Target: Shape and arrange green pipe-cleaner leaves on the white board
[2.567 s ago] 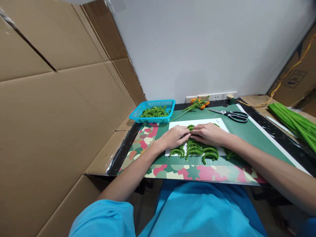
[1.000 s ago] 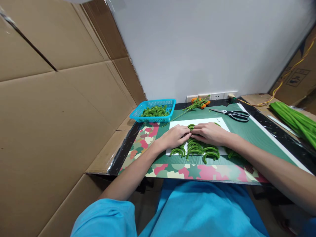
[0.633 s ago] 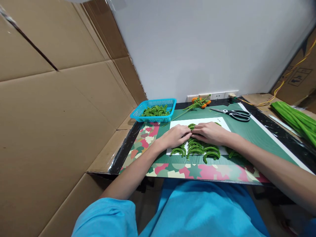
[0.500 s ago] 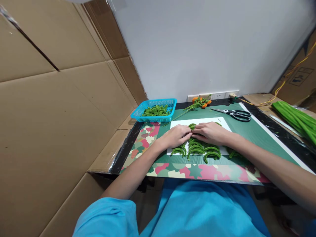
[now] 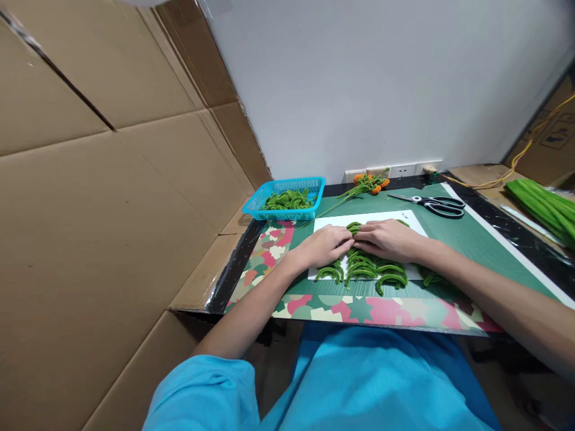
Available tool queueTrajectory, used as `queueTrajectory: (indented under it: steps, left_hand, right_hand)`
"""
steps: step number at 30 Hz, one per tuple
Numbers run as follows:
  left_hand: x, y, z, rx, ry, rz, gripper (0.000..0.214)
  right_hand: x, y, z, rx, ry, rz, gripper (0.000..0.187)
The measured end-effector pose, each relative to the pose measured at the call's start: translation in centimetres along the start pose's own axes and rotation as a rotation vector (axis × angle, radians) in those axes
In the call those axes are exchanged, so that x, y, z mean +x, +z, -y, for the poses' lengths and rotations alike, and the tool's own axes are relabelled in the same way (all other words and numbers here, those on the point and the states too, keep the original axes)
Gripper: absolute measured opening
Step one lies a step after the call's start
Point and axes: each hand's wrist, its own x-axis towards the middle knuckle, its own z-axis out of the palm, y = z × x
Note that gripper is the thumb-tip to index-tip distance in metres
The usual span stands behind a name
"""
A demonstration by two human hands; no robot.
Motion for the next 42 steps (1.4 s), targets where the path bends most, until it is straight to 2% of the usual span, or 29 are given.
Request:
queueTrajectory:
  steps: [42]
  left_hand:
    - [-0.04,-0.06,0.05,-0.024,-0.006,0.018,0.035]
  right_hand:
    - [-0.32,0.12,-0.22,0.016,-0.004,0.015,0.041]
